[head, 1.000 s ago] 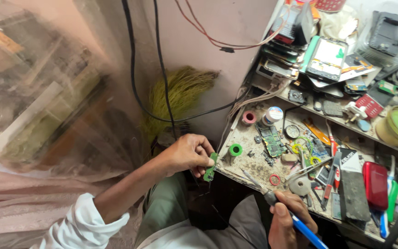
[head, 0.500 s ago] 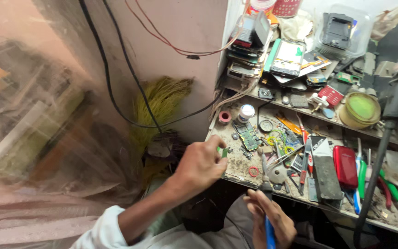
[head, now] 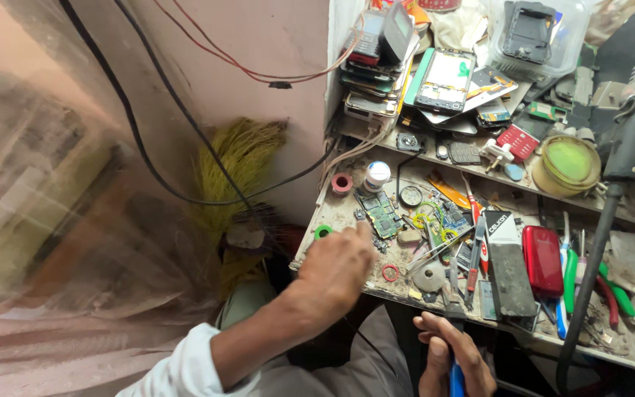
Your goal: The person is soldering a small green circuit board using a soldering iron and solder wire. They hold the board with their left hand and apply the soldering iron with their right hand, occasionally using tweezers to adjust components.
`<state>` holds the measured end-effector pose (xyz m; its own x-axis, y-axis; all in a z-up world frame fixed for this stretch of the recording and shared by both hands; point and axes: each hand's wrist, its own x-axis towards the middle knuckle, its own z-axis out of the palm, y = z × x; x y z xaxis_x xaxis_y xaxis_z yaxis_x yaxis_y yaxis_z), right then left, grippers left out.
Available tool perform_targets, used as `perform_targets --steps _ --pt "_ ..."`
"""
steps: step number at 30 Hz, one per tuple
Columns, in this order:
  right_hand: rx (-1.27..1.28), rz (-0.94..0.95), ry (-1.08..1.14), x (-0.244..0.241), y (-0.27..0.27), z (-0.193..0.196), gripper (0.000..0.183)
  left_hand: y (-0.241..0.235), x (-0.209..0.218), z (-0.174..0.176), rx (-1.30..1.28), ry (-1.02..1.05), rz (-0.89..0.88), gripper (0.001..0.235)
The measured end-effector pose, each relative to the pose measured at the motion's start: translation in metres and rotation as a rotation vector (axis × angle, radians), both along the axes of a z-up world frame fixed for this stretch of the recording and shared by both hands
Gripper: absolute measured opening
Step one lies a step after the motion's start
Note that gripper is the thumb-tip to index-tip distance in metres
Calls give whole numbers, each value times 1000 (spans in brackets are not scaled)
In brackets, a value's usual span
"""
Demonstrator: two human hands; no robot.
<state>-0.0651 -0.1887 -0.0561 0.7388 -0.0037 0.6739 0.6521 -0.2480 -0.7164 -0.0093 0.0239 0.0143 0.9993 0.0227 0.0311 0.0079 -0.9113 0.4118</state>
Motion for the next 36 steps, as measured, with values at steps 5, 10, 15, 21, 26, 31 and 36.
perform_targets --steps 5,10,15,21,26,31,36 --pt "-18 -50 88 -6 -4 0 28 28 -36 12 -59 -100 -87 20" --pt "14 -37 91 -4 3 -7 27 25 -33 7 -88 -104 -123 29" --pt "18 -4 159 -8 0 -13 36 28 -30 5 -55 -61 -111 27" --pt "98 58 253 -8 -8 -30 50 27 -42 -1 -91 -130 -134 21" --pt "-14 35 234 11 -14 -34 29 26 -46 -4 -139 -180 -109 18" --pt "-45 -182 423 11 -12 -45 29 30 -54 -6 -226 -342 -81 15" --pt "88 26 335 22 -15 -48 34 44 -66 -6 -281 -433 -80 17"
